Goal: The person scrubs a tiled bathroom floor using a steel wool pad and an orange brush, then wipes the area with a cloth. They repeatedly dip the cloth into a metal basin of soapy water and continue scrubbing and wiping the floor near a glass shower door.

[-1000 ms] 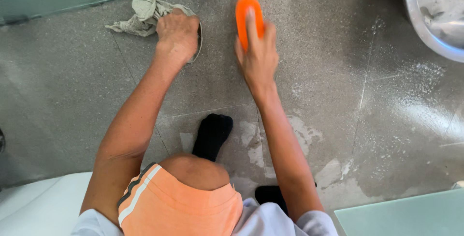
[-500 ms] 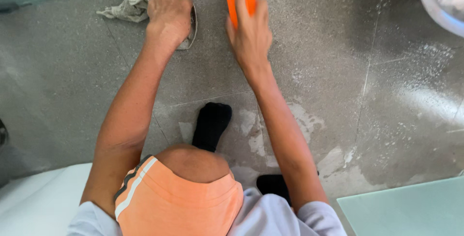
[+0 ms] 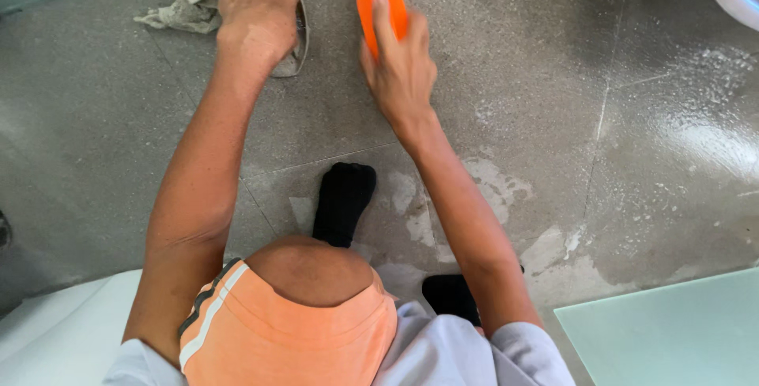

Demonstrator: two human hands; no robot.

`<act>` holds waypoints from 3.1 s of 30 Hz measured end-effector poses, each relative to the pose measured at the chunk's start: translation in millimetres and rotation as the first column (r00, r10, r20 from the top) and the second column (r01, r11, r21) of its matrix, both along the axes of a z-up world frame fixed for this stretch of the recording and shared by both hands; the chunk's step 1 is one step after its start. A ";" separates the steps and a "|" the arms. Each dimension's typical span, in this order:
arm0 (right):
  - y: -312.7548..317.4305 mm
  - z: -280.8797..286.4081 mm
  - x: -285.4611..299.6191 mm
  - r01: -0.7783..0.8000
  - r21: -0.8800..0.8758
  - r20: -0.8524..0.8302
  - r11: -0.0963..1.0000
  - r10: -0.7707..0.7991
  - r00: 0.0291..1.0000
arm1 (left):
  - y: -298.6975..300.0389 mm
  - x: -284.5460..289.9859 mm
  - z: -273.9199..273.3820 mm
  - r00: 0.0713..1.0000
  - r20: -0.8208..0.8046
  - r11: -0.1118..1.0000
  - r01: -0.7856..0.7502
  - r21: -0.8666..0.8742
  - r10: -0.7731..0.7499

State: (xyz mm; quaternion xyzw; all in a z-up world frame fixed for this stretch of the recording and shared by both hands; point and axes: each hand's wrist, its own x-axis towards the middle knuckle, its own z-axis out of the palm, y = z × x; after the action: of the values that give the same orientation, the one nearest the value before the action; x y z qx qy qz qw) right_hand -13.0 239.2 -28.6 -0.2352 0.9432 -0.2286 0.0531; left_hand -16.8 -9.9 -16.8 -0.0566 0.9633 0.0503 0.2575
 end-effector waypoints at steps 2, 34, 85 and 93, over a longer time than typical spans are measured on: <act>-6.2 11.3 -2.0 0.008 -0.047 0.006 0.999 -0.007 1.000 | 0.7 -0.3 0.3 0.999 -0.030 1.000 -0.018 0.018 0.018; -32.9 -2.4 -50.3 -0.021 -0.013 -0.108 1.000 0.019 0.994 | 5.5 -2.1 5.6 1.000 -0.009 0.999 -0.008 -0.039 0.008; -30.7 -22.0 -60.8 0.037 0.002 -0.083 0.999 -0.036 0.996 | -0.5 1.7 3.7 0.997 0.027 0.997 0.068 -0.038 -0.067; 76.4 61.4 86.4 -0.008 0.141 0.223 0.990 -0.024 0.974 | -3.5 -0.3 0.3 0.997 0.033 0.996 0.074 -0.041 -0.072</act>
State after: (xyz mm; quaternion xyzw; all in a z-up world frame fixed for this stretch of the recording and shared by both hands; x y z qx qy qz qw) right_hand 73.5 315.7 32.8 -0.1997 0.9459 -0.1865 0.1750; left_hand -17.1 -13.4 -16.4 -0.0275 0.9614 0.0199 0.2731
